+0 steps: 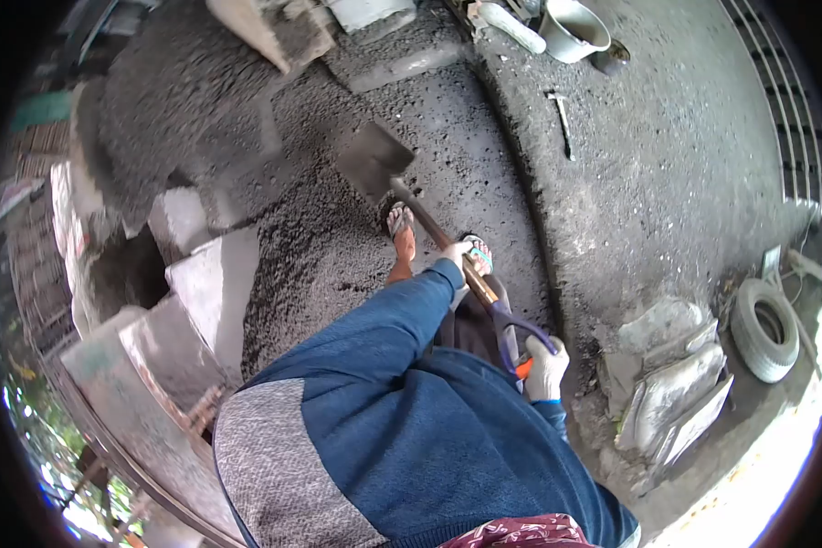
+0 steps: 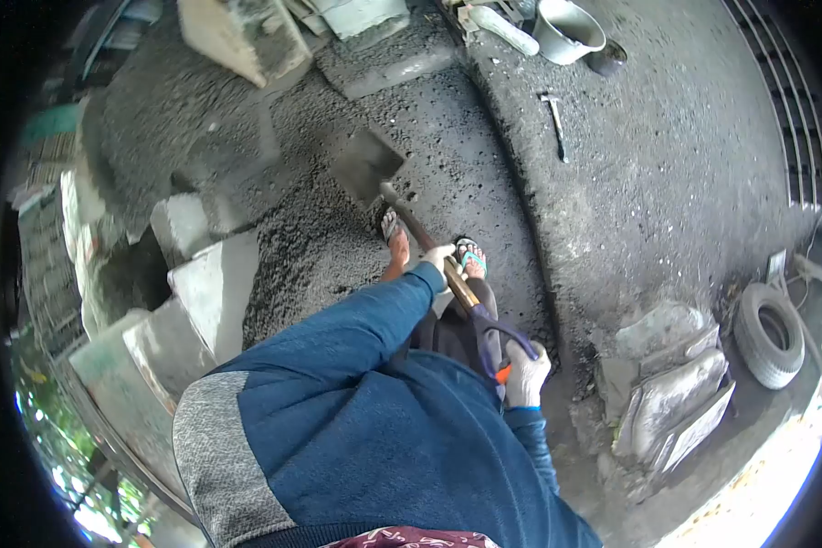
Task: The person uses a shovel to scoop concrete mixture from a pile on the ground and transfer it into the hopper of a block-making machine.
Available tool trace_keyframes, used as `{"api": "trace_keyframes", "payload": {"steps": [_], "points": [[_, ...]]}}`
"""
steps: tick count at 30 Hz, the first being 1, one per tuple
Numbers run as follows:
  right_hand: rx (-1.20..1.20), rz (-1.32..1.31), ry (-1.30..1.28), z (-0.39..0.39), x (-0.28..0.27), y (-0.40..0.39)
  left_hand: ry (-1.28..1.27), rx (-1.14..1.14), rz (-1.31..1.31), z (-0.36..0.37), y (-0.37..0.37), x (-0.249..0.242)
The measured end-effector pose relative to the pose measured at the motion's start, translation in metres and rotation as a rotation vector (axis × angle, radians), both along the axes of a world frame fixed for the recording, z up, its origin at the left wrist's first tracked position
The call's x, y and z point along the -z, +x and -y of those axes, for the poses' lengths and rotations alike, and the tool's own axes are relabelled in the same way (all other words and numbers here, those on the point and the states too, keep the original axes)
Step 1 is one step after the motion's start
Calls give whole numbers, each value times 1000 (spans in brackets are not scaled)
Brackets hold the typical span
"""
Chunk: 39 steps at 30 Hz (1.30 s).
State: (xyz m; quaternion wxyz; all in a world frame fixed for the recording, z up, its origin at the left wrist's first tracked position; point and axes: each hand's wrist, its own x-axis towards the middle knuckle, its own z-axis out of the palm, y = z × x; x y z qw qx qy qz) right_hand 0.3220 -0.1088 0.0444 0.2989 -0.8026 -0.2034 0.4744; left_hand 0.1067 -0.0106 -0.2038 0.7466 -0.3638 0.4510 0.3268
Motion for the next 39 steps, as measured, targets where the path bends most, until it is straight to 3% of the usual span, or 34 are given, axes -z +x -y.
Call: {"api": "trace_keyframes", "payload": {"steps": [1, 5, 7, 9, 13, 15, 17, 21, 24, 26, 27, 29, 31, 33, 34, 35, 37, 38, 39], "points": [[189, -98, -76, 2, -5, -23, 60, 167, -46, -12, 5, -19], [352, -54, -48, -3, 11, -65, 152, 290, 20, -25, 10, 24], [340, -58, -33, -10, 41, -76, -11, 331, -73, -40, 4, 65], [237, 91, -34, -25, 83, -88, 12, 351, -111, -57, -25, 97], [140, -150, -38, -76, 121, -142, 45, 300, -247, -96, -115, 128], [143, -241, -13, -99, 98, -177, 20, 314, -328, -96, -148, 119], [119, -305, -90, -90, 99, -185, 77, 324, -113, -70, -182, 174], [184, -277, -86, -78, 119, -199, 104, 325, -191, -68, -192, 137], [240, -325, -103, -97, 125, -227, -14, 320, -212, -83, -220, 178], [259, -289, -110, -112, 141, -257, -39, 382, -325, -112, -243, 137], [293, -415, -165, -132, 126, -273, -42, 418, -423, -121, -259, 140], [270, -462, -27, -144, 147, -314, -1, 433, -553, -136, -285, 111], [158, -534, 109, -156, 180, -355, 175, 280, -583, -134, -322, 102], [118, -379, 38, -174, 212, -401, 263, 219, -590, -118, -350, 94], [133, -480, -60, -190, 222, -404, 206, 315, -555, -110, -355, 71], [145, -579, -161, -198, 230, -403, 208, 317, -601, -82, -377, 86], [122, -598, -157, -174, 299, -369, -157, 368, -704, -44, -388, 88], [263, -735, -14, -146, 360, -353, -207, 432, -722, -27, -384, 79], [236, -817, -8, -140, 373, -324, -255, 496, -737, -10, -378, 73]]}}
